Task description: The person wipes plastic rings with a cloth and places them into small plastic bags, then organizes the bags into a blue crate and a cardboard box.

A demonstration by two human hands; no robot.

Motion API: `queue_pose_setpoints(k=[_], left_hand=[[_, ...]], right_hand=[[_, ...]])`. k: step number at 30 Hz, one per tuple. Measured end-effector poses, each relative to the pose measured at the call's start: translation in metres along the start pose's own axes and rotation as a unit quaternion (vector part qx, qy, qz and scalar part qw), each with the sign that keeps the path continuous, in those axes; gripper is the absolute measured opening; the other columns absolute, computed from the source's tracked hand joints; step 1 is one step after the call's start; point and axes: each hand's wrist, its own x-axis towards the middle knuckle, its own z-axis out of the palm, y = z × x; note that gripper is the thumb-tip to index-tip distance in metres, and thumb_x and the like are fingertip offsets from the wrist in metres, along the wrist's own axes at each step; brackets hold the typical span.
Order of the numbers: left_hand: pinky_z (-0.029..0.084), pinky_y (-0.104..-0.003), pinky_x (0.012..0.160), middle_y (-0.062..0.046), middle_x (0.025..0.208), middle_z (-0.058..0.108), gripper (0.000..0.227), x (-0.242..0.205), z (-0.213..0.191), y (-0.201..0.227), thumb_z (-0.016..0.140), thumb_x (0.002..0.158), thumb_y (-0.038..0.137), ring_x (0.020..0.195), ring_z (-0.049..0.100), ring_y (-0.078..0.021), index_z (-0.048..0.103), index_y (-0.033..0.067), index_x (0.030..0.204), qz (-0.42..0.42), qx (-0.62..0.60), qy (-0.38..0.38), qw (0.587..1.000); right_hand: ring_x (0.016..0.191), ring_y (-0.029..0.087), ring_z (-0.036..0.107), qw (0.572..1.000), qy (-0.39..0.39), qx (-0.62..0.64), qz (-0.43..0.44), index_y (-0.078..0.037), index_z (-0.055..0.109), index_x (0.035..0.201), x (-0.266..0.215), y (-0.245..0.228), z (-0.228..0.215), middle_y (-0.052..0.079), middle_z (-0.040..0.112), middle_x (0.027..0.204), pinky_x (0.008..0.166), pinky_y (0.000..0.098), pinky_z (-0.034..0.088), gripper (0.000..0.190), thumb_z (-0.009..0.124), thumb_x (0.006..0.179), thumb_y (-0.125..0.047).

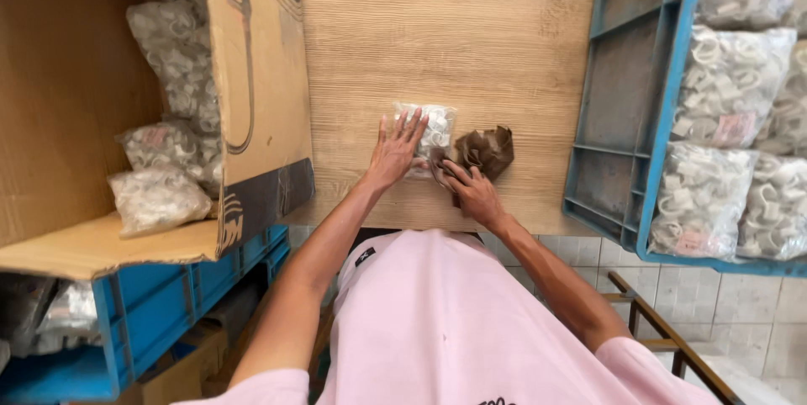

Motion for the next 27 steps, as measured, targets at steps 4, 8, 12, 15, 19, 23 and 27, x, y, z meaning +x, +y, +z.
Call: queue_pose_setpoints(k=[4, 8, 12, 15, 19, 23, 27], left_hand=[[0.010, -0.067, 0.117, -0.006, 0.167, 0.011, 0.107, 0.001, 0.001, 0.001, 0.065, 0.078, 0.059, 0.151, 0.017, -0.0332, 0.010, 0.0182, 0.160, -0.004, 0.012, 0.005, 1.000], [0.012, -0.066, 0.117, -0.005, 0.167, 0.011, 0.099, 0.008, 0.023, -0.009, 0.063, 0.085, 0.051, 0.151, 0.017, -0.0312, 0.008, 0.0197, 0.160, -0.003, 0.021, 0.012, 1.000], [0.011, -0.067, 0.117, -0.006, 0.167, 0.013, 0.107, 0.002, 0.005, -0.002, 0.066, 0.078, 0.058, 0.151, 0.018, -0.0334, 0.011, 0.0186, 0.160, 0.005, 0.018, 0.013, 1.000], [0.013, -0.066, 0.117, -0.005, 0.167, 0.012, 0.110, 0.004, 0.004, -0.001, 0.069, 0.076, 0.057, 0.150, 0.020, -0.0328, 0.010, 0.0187, 0.160, 0.001, 0.034, 0.014, 0.999], [0.012, -0.066, 0.117, -0.005, 0.167, 0.010, 0.110, 0.001, 0.003, -0.004, 0.067, 0.075, 0.057, 0.151, 0.018, -0.0319, 0.008, 0.0188, 0.161, 0.004, 0.024, 0.006, 1.000], [0.010, -0.066, 0.118, -0.004, 0.167, 0.010, 0.110, 0.002, 0.001, -0.003, 0.068, 0.077, 0.056, 0.151, 0.016, -0.0321, 0.008, 0.0192, 0.161, 0.006, 0.016, 0.002, 1.000], [0.011, -0.067, 0.117, -0.004, 0.167, 0.009, 0.118, -0.002, -0.007, -0.003, 0.073, 0.070, 0.060, 0.152, 0.014, -0.0330, 0.008, 0.0194, 0.161, 0.012, -0.023, -0.014, 1.000]], right_hand=[[0.085, 0.026, 0.058, 1.000, -0.005, 0.005, 0.005, -0.026, 0.062, 0.116, 0.003, 0.018, 0.021, -0.002, 0.058, 0.120, 0.055, 0.0332, 0.053, 0.030, 0.055, 0.088, -0.019], [0.084, 0.030, 0.058, 0.999, 0.044, 0.019, 0.012, -0.020, 0.060, 0.124, 0.023, 0.000, 0.014, 0.003, 0.055, 0.129, 0.059, 0.0367, 0.055, 0.037, 0.057, 0.087, -0.016], [0.084, 0.032, 0.058, 0.999, 0.027, 0.020, -0.023, -0.017, 0.064, 0.106, -0.013, 0.004, 0.017, 0.003, 0.057, 0.133, 0.058, 0.0388, 0.054, 0.024, 0.061, 0.083, -0.016], [0.081, 0.029, 0.058, 0.999, 0.033, -0.005, 0.011, -0.020, 0.063, 0.105, -0.016, 0.016, 0.016, 0.001, 0.059, 0.119, 0.056, 0.0366, 0.053, 0.022, 0.061, 0.084, -0.017], [0.085, 0.031, 0.058, 0.999, 0.051, 0.008, 0.012, -0.015, 0.063, 0.102, 0.009, 0.006, 0.008, 0.006, 0.058, 0.127, 0.058, 0.0371, 0.053, 0.018, 0.060, 0.085, -0.018], [0.084, 0.030, 0.060, 0.999, 0.024, 0.011, -0.020, -0.016, 0.065, 0.101, -0.009, 0.019, 0.013, 0.004, 0.059, 0.128, 0.059, 0.0358, 0.054, 0.022, 0.062, 0.079, -0.014], [0.085, 0.029, 0.060, 0.999, 0.021, -0.009, 0.043, -0.017, 0.064, 0.104, -0.006, 0.025, 0.008, 0.002, 0.059, 0.123, 0.060, 0.0361, 0.054, 0.022, 0.064, 0.082, -0.018]])
